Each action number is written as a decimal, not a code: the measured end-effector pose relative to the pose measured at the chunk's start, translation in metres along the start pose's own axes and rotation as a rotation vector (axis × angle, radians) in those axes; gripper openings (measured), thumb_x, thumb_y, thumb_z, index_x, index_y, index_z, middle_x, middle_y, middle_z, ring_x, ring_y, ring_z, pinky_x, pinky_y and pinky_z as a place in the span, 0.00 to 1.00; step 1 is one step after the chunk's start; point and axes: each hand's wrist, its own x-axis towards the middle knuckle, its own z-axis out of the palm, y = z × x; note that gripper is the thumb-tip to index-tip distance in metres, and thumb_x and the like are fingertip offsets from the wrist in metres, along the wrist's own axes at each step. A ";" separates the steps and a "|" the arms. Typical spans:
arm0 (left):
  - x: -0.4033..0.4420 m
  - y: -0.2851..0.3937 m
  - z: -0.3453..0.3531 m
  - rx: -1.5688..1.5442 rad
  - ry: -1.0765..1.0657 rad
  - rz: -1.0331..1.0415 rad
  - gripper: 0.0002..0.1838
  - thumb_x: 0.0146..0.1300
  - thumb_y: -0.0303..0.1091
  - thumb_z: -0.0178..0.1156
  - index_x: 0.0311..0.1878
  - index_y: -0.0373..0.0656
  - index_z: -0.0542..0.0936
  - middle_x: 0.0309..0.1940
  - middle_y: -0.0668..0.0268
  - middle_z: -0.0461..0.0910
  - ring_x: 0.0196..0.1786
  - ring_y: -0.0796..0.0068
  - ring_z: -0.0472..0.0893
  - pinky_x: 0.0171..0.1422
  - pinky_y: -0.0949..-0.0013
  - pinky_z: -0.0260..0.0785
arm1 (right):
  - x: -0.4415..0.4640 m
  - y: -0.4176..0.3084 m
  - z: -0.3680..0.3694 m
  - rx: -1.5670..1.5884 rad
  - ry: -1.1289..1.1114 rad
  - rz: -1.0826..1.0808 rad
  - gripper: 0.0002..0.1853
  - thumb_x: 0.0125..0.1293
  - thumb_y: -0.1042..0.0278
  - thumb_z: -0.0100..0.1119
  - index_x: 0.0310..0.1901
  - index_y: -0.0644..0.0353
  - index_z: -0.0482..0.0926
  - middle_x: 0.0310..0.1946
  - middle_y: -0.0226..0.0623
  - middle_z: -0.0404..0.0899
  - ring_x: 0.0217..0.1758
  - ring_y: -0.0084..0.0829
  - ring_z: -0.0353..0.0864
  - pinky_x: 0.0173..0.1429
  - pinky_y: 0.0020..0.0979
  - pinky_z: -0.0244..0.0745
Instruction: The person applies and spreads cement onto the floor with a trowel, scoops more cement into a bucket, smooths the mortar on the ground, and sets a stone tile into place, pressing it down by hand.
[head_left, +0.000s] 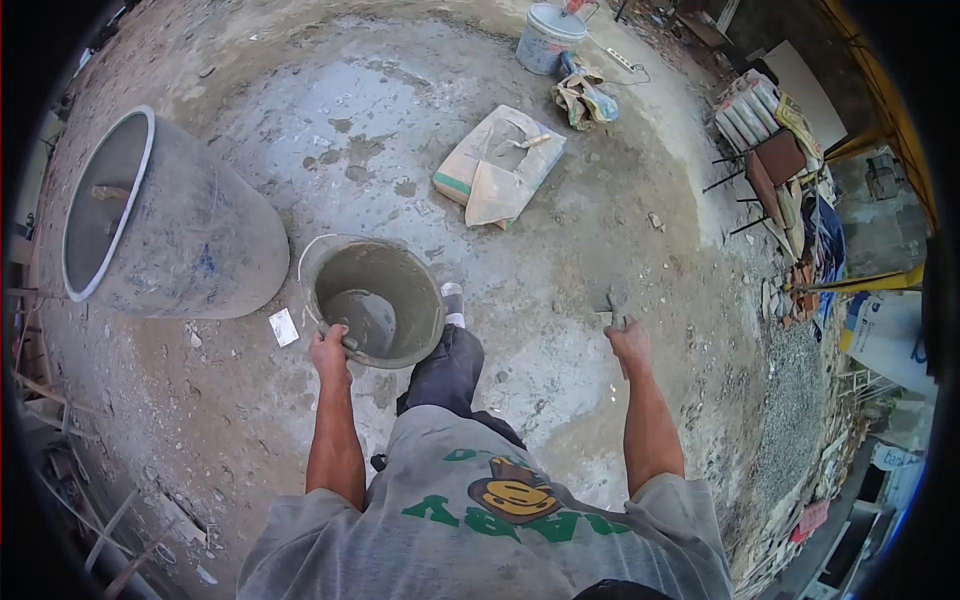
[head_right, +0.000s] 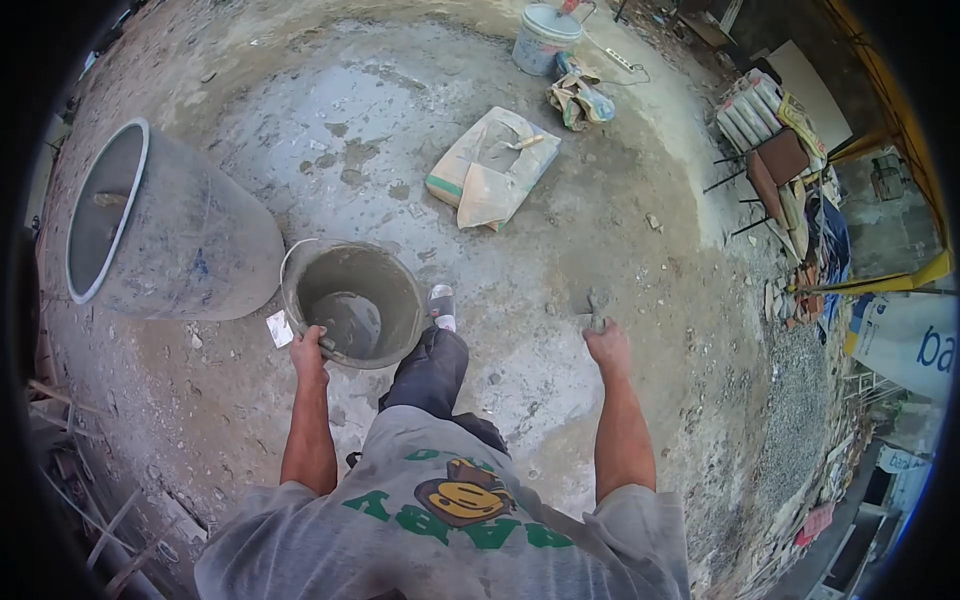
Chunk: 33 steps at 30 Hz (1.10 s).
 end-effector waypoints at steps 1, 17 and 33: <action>0.021 -0.008 0.022 0.005 0.029 -0.009 0.13 0.49 0.29 0.63 0.39 0.38 0.77 0.32 0.68 0.77 0.33 0.77 0.74 0.37 0.70 0.66 | 0.034 -0.042 -0.026 -0.034 0.008 -0.059 0.30 0.53 0.52 0.58 0.55 0.62 0.75 0.46 0.60 0.80 0.53 0.57 0.78 0.57 0.50 0.73; 0.243 -0.020 0.315 0.149 0.182 -0.191 0.12 0.53 0.25 0.61 0.41 0.37 0.77 0.37 0.68 0.79 0.39 0.77 0.76 0.48 0.72 0.67 | 0.578 -0.338 0.110 -0.907 -0.359 -0.543 0.13 0.63 0.64 0.53 0.45 0.58 0.82 0.45 0.44 0.84 0.52 0.40 0.83 0.52 0.39 0.79; 0.255 -0.128 0.415 0.264 0.506 -0.304 0.17 0.53 0.27 0.60 0.47 0.35 0.77 0.40 0.67 0.78 0.41 0.75 0.73 0.53 0.71 0.65 | 0.792 -0.338 0.314 -1.078 -0.686 -0.881 0.15 0.58 0.65 0.57 0.45 0.59 0.84 0.44 0.45 0.84 0.49 0.43 0.84 0.51 0.39 0.80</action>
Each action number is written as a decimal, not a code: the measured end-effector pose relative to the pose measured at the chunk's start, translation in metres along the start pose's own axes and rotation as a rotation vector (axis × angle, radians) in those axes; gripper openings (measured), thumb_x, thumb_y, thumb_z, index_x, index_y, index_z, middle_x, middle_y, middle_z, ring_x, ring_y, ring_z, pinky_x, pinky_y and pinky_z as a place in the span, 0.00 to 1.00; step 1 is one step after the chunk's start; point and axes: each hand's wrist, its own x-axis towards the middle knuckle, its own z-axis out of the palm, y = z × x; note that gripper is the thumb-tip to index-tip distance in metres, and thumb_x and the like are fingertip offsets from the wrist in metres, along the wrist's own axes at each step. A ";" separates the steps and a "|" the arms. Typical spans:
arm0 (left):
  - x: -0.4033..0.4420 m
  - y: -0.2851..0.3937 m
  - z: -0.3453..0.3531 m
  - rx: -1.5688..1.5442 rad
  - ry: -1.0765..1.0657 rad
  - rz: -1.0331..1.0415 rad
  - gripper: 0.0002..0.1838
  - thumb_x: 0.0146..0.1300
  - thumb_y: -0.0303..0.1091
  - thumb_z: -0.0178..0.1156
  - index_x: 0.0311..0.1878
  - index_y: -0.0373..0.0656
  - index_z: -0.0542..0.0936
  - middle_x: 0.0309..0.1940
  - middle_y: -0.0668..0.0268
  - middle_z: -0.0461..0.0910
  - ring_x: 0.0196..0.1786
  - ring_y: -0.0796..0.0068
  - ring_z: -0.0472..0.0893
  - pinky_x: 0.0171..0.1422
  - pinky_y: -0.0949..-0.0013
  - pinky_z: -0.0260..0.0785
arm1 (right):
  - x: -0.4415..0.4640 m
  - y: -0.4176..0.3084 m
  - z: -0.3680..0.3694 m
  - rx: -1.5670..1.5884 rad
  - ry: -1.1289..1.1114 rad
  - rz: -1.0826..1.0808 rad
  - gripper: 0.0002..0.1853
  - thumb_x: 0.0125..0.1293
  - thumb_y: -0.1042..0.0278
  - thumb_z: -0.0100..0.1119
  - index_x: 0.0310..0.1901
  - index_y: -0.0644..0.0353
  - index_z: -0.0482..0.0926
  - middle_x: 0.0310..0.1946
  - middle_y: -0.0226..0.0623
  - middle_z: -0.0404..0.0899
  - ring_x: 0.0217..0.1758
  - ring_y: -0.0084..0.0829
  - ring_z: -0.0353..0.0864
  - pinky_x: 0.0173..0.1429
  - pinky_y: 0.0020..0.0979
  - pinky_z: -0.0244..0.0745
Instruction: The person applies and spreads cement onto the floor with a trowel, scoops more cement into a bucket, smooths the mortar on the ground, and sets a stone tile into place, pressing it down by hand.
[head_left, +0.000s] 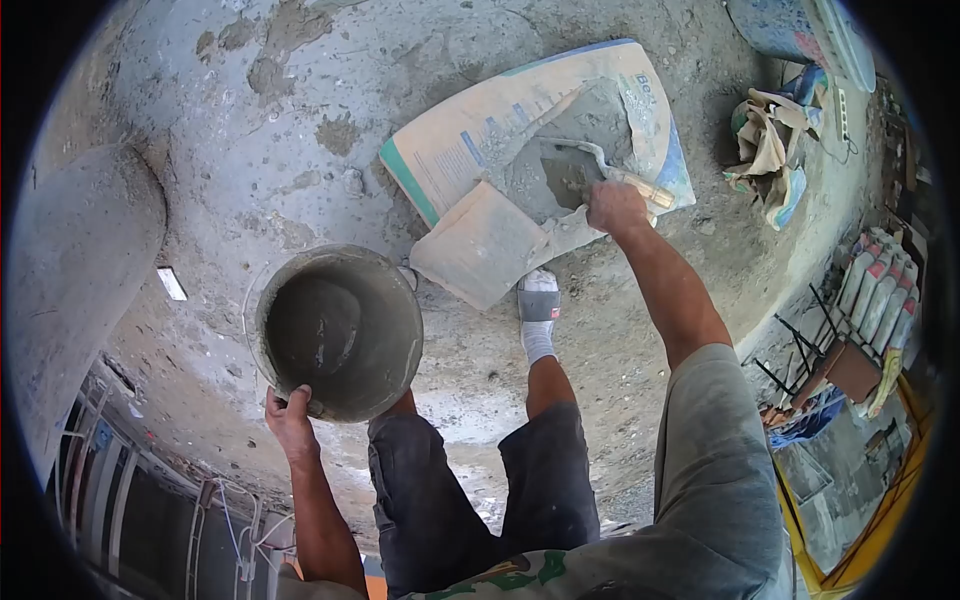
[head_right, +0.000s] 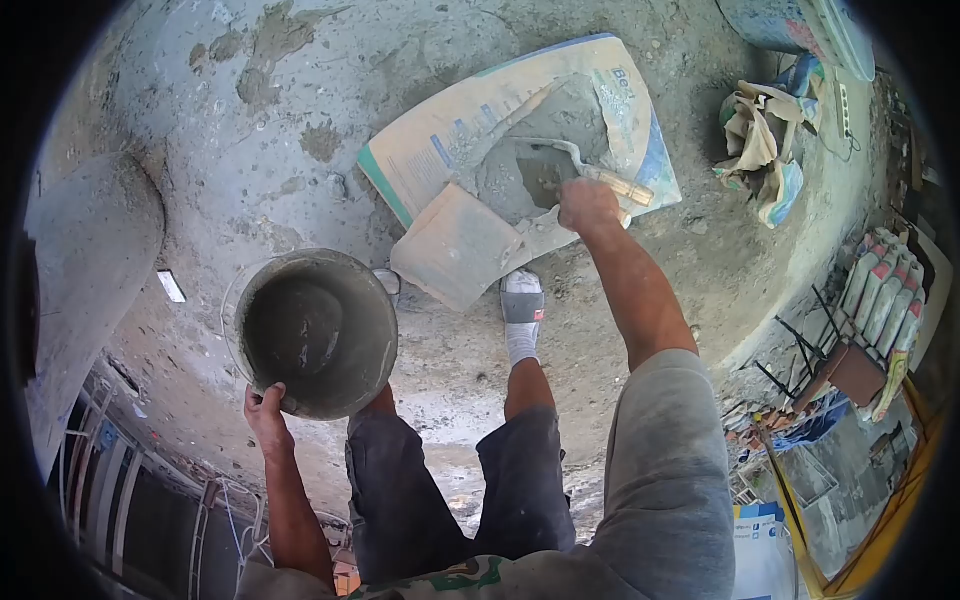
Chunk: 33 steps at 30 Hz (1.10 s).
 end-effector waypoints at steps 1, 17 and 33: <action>-0.002 -0.001 0.001 0.000 -0.032 -0.041 0.18 0.53 0.26 0.59 0.49 0.35 0.77 0.43 0.66 0.79 0.45 0.74 0.74 0.57 0.70 0.64 | -0.003 0.000 0.003 0.004 -0.011 -0.004 0.15 0.58 0.65 0.57 0.45 0.59 0.84 0.44 0.45 0.84 0.49 0.43 0.84 0.51 0.39 0.80; -0.018 0.037 0.045 0.090 -0.079 0.105 0.17 0.54 0.26 0.59 0.48 0.34 0.77 0.41 0.66 0.79 0.42 0.76 0.74 0.52 0.72 0.66 | -0.010 -0.006 0.034 0.360 0.055 0.045 0.25 0.59 0.54 0.57 0.55 0.57 0.77 0.48 0.49 0.81 0.53 0.46 0.81 0.57 0.42 0.76; -0.089 0.061 0.074 -0.059 -0.004 0.109 0.13 0.52 0.27 0.61 0.42 0.35 0.78 0.34 0.70 0.77 0.35 0.80 0.71 0.45 0.74 0.65 | -0.042 0.013 0.033 0.400 0.159 0.108 0.26 0.61 0.53 0.58 0.60 0.53 0.72 0.48 0.46 0.82 0.53 0.45 0.81 0.58 0.42 0.74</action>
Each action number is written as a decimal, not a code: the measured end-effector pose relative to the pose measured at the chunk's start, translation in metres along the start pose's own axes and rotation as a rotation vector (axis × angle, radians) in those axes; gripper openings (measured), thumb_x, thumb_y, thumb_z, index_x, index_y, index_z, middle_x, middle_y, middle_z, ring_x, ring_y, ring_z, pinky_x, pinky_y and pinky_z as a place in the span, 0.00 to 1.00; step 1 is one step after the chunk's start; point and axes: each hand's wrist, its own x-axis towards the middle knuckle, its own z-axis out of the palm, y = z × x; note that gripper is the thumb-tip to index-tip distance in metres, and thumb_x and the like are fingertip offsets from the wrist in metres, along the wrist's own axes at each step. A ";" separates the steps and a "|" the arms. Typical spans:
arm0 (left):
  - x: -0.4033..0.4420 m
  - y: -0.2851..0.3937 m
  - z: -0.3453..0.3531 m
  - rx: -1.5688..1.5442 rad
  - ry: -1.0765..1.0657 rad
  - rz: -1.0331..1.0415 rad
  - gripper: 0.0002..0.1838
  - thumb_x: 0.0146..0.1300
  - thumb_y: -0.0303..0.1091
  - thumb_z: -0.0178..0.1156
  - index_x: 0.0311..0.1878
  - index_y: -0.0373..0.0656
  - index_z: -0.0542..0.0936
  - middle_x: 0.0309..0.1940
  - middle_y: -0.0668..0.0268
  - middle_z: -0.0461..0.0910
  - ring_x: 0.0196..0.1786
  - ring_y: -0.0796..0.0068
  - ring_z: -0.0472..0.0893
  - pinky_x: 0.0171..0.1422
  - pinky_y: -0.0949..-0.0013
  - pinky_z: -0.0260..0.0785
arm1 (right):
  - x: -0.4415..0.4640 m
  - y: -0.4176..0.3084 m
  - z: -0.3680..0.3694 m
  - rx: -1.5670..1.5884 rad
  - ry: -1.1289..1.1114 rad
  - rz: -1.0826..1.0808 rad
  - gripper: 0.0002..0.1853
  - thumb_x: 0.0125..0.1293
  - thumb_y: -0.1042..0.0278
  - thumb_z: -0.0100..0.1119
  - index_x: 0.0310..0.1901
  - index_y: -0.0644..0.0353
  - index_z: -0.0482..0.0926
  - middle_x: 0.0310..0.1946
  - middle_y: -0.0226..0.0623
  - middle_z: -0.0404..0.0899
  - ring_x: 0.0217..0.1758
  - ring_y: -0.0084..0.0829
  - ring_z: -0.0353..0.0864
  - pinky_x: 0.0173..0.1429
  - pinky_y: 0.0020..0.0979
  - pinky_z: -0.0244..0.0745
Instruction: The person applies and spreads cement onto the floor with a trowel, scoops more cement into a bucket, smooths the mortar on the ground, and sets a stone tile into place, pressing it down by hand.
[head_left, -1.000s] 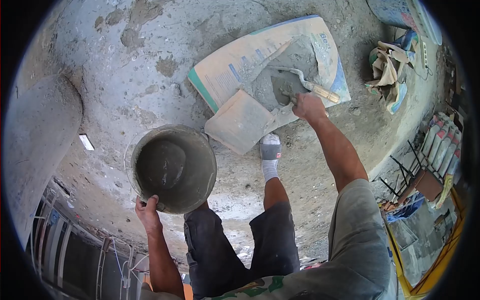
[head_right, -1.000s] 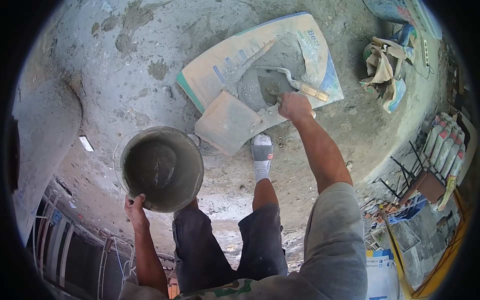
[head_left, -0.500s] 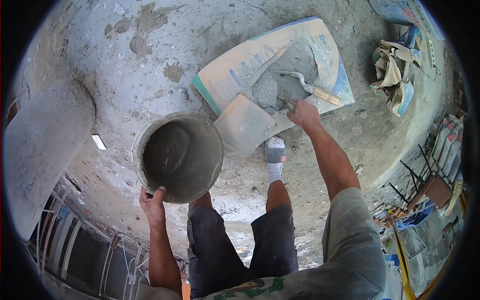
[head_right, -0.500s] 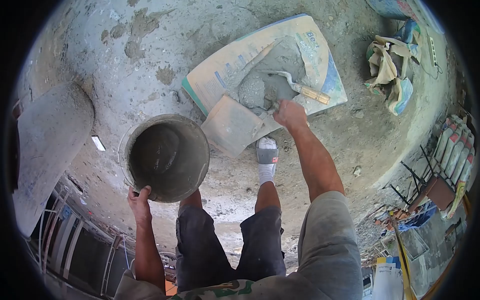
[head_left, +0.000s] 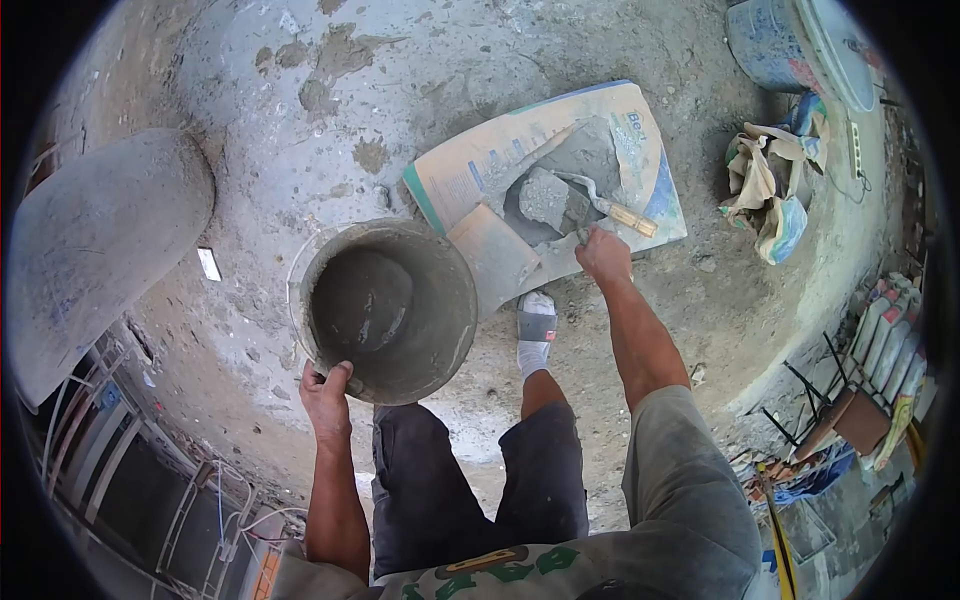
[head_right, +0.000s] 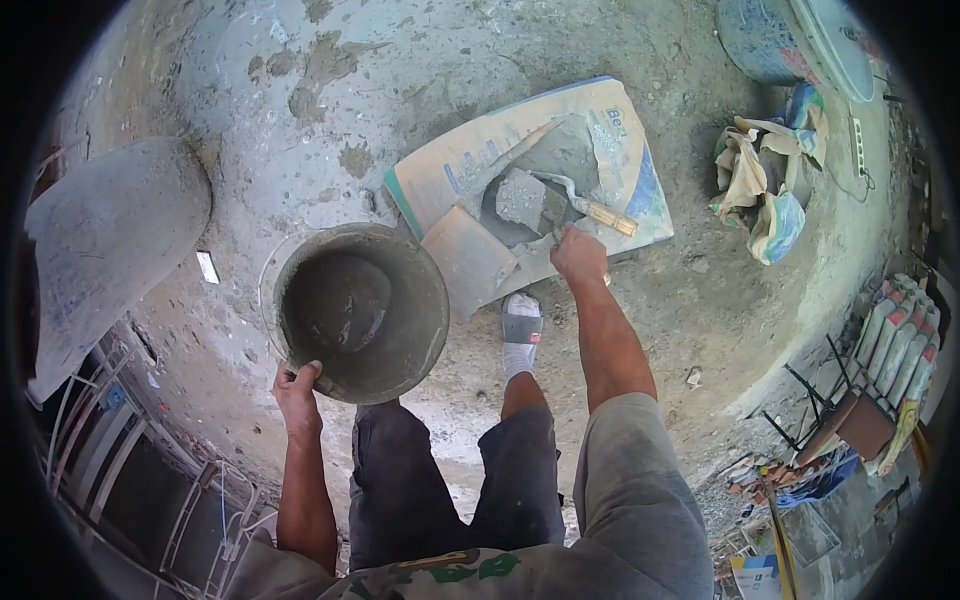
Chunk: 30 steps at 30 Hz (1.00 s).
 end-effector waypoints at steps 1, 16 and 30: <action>-0.002 -0.001 -0.002 0.002 0.003 -0.005 0.13 0.52 0.27 0.60 0.43 0.35 0.78 0.34 0.70 0.77 0.35 0.80 0.71 0.45 0.74 0.65 | 0.000 -0.002 -0.003 0.000 0.006 -0.009 0.26 0.61 0.53 0.58 0.60 0.53 0.72 0.48 0.46 0.82 0.53 0.45 0.81 0.58 0.42 0.74; -0.060 0.004 -0.003 -0.241 0.053 -0.014 0.09 0.52 0.24 0.61 0.38 0.35 0.78 0.34 0.68 0.79 0.33 0.80 0.75 0.41 0.74 0.68 | -0.100 0.030 -0.063 0.242 0.100 -0.088 0.28 0.51 0.53 0.61 0.53 0.61 0.77 0.44 0.56 0.81 0.51 0.54 0.79 0.56 0.47 0.74; -0.174 0.089 -0.088 -0.668 0.048 -0.015 0.13 0.51 0.26 0.63 0.42 0.33 0.79 0.34 0.64 0.82 0.33 0.75 0.79 0.41 0.72 0.72 | -0.404 -0.087 -0.231 0.252 0.004 -0.377 0.25 0.52 0.57 0.62 0.50 0.62 0.78 0.40 0.59 0.81 0.49 0.57 0.79 0.53 0.45 0.73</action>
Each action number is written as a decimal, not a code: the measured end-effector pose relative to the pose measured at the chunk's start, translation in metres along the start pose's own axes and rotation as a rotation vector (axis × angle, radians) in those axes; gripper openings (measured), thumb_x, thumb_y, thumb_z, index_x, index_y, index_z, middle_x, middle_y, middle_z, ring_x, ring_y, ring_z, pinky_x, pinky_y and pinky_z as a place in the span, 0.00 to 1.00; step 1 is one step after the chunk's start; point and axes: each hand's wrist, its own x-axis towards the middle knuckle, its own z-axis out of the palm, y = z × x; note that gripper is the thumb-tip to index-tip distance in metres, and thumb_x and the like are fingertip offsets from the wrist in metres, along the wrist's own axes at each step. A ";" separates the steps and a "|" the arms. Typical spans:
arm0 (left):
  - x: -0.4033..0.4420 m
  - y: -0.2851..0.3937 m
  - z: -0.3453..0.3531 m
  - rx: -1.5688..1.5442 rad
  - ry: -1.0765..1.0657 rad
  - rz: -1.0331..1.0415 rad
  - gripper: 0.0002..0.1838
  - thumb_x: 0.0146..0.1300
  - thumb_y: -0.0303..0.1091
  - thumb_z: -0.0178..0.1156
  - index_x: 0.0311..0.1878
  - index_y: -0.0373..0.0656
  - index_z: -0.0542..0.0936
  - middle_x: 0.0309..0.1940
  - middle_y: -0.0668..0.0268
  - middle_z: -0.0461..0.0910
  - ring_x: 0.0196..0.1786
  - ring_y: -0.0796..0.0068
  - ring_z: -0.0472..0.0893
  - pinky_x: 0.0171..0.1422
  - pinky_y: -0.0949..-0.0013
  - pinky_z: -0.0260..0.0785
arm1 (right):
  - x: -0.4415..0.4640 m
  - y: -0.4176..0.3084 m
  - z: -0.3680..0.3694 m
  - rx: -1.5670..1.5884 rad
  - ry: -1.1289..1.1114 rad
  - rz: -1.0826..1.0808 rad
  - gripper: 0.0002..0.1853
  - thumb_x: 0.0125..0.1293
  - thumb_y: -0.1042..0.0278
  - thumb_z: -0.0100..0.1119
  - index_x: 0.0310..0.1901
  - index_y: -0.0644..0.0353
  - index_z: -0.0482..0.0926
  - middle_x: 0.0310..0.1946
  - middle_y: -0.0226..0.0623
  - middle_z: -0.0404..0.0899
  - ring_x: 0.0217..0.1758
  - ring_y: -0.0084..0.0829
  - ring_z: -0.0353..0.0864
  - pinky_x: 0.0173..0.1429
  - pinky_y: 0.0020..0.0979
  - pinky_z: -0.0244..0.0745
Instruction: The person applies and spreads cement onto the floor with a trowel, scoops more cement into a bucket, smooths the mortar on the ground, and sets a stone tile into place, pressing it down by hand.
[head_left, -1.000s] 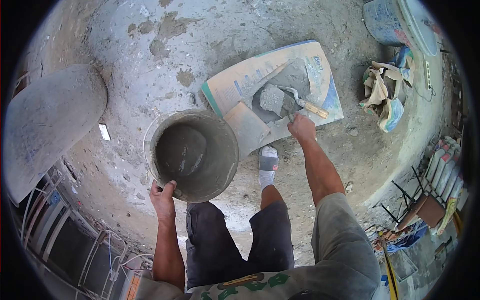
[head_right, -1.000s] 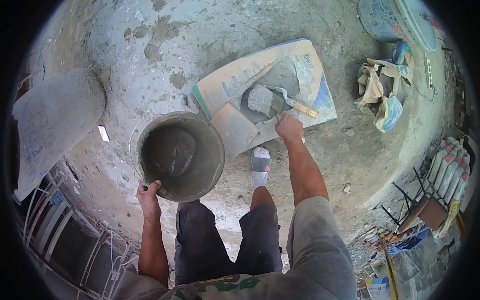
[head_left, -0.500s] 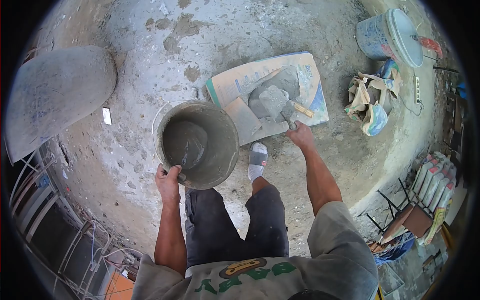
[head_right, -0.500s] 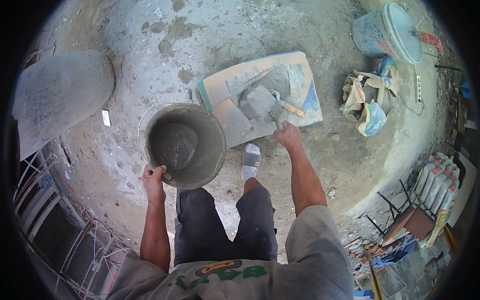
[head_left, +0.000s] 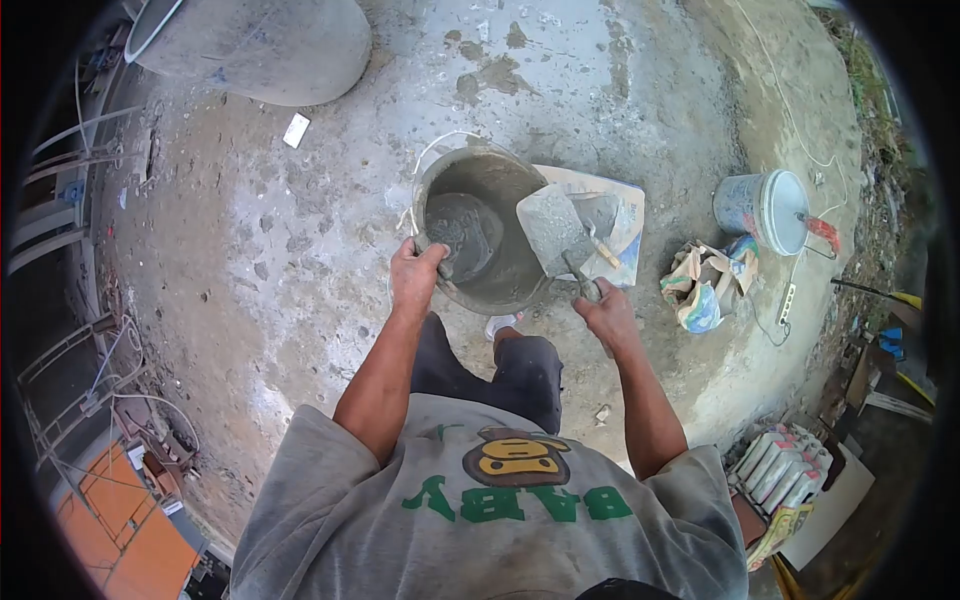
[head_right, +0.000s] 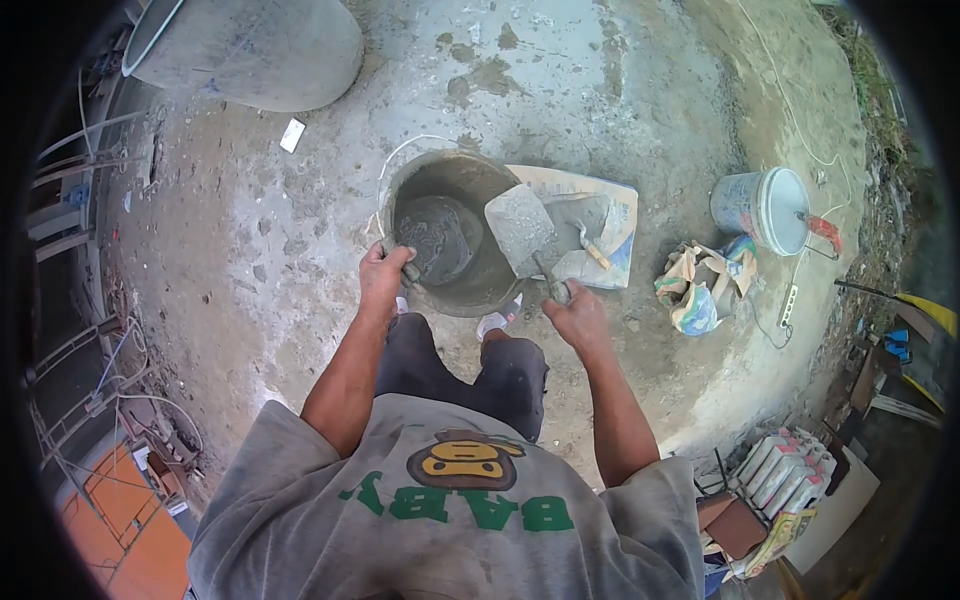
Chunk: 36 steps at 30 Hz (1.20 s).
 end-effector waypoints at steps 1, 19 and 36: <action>-0.006 0.008 -0.016 -0.024 -0.004 -0.009 0.13 0.51 0.26 0.63 0.42 0.32 0.79 0.34 0.64 0.82 0.33 0.75 0.79 0.41 0.72 0.72 | -0.010 -0.020 0.010 -0.018 -0.051 0.003 0.25 0.52 0.57 0.62 0.50 0.63 0.78 0.40 0.59 0.81 0.48 0.58 0.79 0.53 0.45 0.72; -0.001 0.116 -0.513 -0.034 0.397 0.063 0.19 0.46 0.35 0.64 0.40 0.34 0.80 0.30 0.64 0.80 0.32 0.77 0.76 0.39 0.68 0.70 | -0.084 -0.447 0.340 -0.201 -0.503 -0.298 0.06 0.56 0.70 0.62 0.30 0.59 0.73 0.16 0.28 0.70 0.14 0.21 0.67 0.19 0.26 0.63; 0.023 0.168 -0.923 -0.628 1.039 0.242 0.14 0.47 0.27 0.62 0.39 0.35 0.80 0.32 0.66 0.82 0.33 0.77 0.78 0.39 0.71 0.71 | -0.119 -0.825 0.738 -0.635 -0.945 -0.742 0.13 0.55 0.65 0.64 0.38 0.65 0.78 0.20 0.31 0.75 0.17 0.23 0.73 0.24 0.29 0.68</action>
